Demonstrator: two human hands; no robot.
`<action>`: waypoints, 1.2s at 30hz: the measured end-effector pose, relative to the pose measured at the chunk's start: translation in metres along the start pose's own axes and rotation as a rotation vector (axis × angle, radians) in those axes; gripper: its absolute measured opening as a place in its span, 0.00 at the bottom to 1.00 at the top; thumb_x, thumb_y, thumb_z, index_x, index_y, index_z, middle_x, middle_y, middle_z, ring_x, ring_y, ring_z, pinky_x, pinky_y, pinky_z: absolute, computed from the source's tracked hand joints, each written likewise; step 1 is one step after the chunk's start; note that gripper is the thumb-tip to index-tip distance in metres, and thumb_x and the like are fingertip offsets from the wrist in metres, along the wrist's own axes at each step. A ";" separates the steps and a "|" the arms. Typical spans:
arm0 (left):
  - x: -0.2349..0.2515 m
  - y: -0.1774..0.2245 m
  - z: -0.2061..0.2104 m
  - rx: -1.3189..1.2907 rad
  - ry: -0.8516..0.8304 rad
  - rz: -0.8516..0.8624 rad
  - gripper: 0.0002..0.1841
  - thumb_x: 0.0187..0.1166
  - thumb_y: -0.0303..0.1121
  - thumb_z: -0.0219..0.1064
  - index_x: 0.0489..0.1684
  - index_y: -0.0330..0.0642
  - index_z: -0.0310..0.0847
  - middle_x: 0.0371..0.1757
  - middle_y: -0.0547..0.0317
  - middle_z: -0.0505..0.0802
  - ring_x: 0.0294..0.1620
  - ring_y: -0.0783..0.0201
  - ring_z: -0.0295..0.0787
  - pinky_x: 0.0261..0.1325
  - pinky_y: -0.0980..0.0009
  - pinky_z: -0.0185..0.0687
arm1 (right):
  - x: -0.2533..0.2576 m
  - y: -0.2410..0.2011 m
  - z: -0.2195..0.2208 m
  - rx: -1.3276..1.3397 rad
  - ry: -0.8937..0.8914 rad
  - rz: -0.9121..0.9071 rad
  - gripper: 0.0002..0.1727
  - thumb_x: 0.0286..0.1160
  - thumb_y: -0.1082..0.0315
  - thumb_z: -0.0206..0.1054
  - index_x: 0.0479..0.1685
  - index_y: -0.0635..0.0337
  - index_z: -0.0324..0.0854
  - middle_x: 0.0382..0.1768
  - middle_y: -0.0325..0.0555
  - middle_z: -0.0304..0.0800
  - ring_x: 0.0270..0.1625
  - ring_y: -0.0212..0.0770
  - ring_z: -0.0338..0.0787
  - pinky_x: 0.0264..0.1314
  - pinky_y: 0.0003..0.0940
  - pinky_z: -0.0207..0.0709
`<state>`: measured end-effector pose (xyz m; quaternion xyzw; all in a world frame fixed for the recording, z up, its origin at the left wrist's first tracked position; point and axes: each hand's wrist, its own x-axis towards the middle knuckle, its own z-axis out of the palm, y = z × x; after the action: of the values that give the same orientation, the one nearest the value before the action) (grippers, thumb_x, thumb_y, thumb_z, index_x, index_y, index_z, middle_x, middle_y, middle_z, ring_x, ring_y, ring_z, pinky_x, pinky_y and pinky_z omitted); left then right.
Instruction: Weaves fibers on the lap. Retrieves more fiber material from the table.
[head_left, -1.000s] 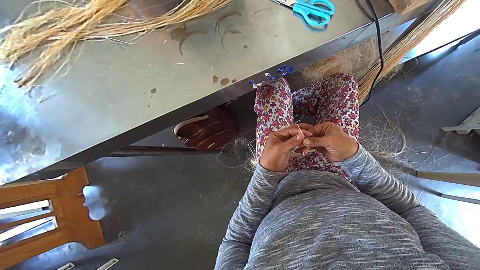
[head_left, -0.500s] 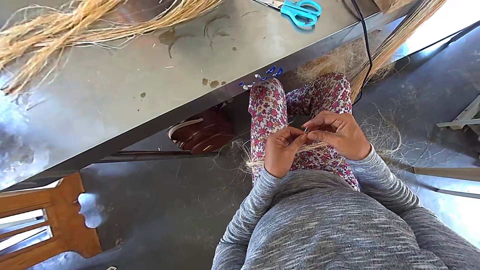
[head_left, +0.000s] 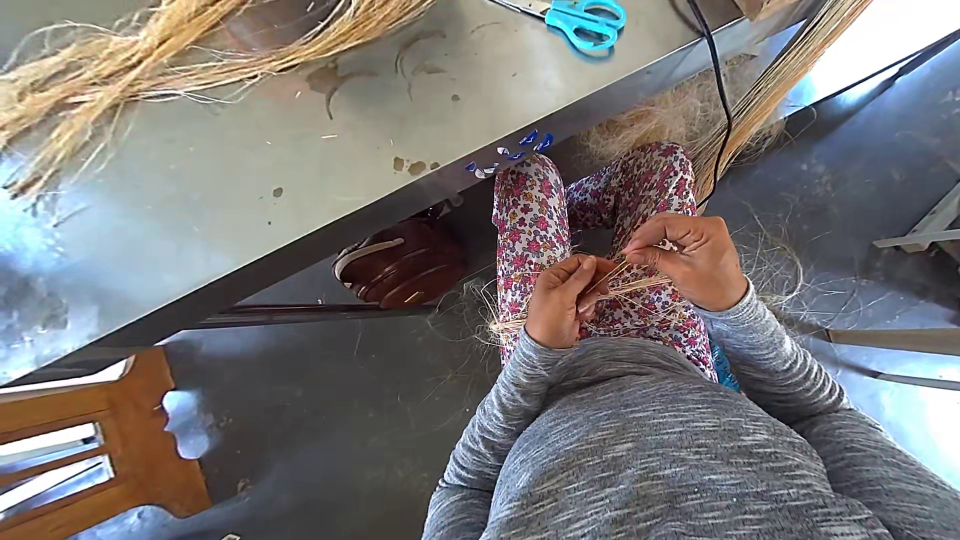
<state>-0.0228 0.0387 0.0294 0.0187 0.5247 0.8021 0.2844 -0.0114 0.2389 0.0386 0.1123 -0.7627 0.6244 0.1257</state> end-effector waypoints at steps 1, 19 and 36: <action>0.000 -0.002 -0.002 0.024 -0.006 0.029 0.15 0.90 0.27 0.51 0.41 0.39 0.87 0.25 0.66 0.88 0.11 0.83 0.65 0.13 0.89 0.59 | 0.000 0.001 -0.003 -0.022 0.002 -0.023 0.02 0.65 0.76 0.77 0.33 0.65 0.91 0.38 0.41 0.94 0.45 0.25 0.91 0.55 0.21 0.85; 0.000 0.003 -0.010 -0.159 -0.178 0.144 0.08 0.73 0.23 0.70 0.34 0.47 0.95 0.34 0.67 0.93 0.14 0.84 0.68 0.16 0.87 0.63 | -0.006 0.027 0.009 0.389 0.023 0.235 0.07 0.74 0.76 0.68 0.34 0.53 0.88 0.33 0.29 0.95 0.36 0.24 0.91 0.45 0.25 0.87; -0.001 0.003 -0.011 0.507 0.249 0.455 0.09 0.76 0.18 0.68 0.48 0.32 0.93 0.48 0.56 0.97 0.43 0.78 0.92 0.50 0.80 0.87 | -0.007 0.009 0.050 -0.367 0.064 -0.227 0.06 0.71 0.74 0.71 0.32 0.68 0.90 0.35 0.52 0.94 0.43 0.41 0.93 0.53 0.32 0.86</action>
<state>-0.0273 0.0285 0.0275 0.1071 0.7200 0.6854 0.0191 -0.0103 0.1917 0.0181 0.1529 -0.8417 0.4600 0.2377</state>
